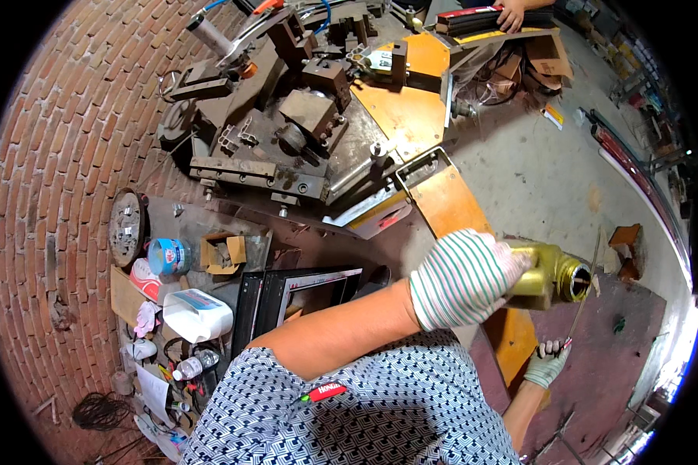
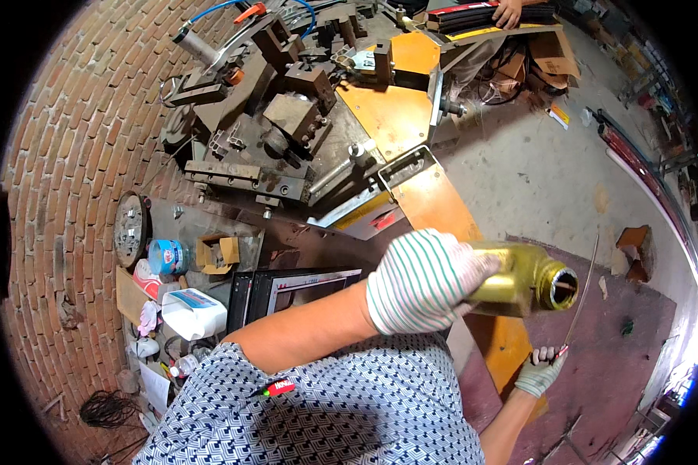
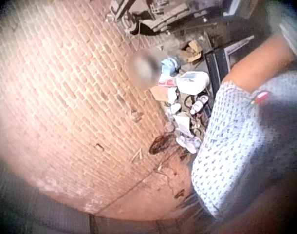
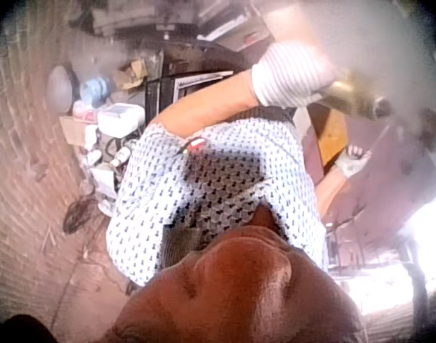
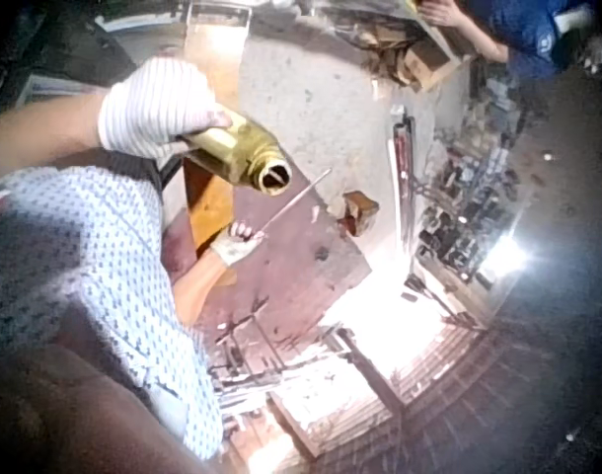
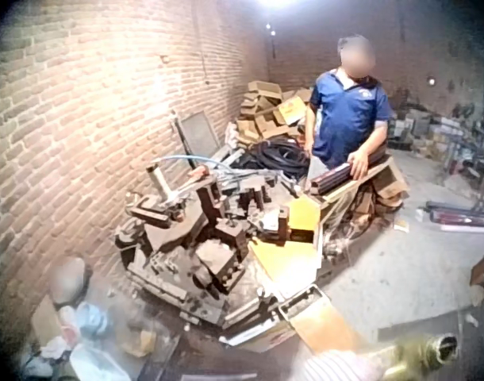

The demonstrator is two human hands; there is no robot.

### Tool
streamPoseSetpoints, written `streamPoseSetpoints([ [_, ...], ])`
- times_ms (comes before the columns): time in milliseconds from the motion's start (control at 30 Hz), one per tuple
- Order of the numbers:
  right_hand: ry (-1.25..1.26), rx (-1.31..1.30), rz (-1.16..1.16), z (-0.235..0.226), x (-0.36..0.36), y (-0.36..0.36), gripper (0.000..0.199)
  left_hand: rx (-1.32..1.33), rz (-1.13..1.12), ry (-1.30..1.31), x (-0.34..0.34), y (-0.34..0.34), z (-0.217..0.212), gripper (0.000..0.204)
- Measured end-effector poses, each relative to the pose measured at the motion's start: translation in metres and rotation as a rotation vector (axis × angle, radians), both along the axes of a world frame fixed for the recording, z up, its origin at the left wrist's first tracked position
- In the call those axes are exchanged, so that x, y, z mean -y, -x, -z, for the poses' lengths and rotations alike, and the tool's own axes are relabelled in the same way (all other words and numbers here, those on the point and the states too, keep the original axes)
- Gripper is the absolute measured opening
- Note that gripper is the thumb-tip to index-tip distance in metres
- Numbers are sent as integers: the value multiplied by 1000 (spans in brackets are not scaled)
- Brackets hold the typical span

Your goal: The person pours lubricant from a yellow container into a metal dipstick tube attached to a machine. They repeatedly insert and remove the dipstick to check the fluid level, ensuring the machine is properly lubricated. The person wears gloves and works in a workshop environment.

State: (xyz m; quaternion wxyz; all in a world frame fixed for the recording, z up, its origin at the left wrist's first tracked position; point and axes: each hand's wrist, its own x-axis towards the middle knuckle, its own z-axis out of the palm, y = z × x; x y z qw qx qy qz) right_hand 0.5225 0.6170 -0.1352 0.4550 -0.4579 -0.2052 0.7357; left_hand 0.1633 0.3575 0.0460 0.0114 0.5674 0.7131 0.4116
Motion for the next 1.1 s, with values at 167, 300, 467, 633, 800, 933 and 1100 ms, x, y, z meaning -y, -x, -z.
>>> streamPoseSetpoints([
  [167, -55, 51, 137, -3, 10, 6, 39, -20, 72, -124, -8, 2, 17, 43],
  [300, -104, 83, 110, -3, 14, 7, 37, -18, 68, -200, -10, 1, 28, 42],
  [467, -129, -9, 60, 6, 13, -4, 36, 23, 141, -208, -9, 6, 28, 48],
  [633, -108, 43, 116, -3, 20, 9, 37, 14, 167, -207, -7, 11, 28, 45],
  [800, -130, 20, 113, -1, 18, 6, 40, 17, 179, -238, -7, 12, 28, 40],
  [933, -63, -27, 100, 12, 7, -12, 38, 6, 173, -228, -7, 12, 25, 41],
  [1100, -47, 21, 155, 10, 9, 2, 42, 14, 198, -181, -6, 13, 24, 45],
])
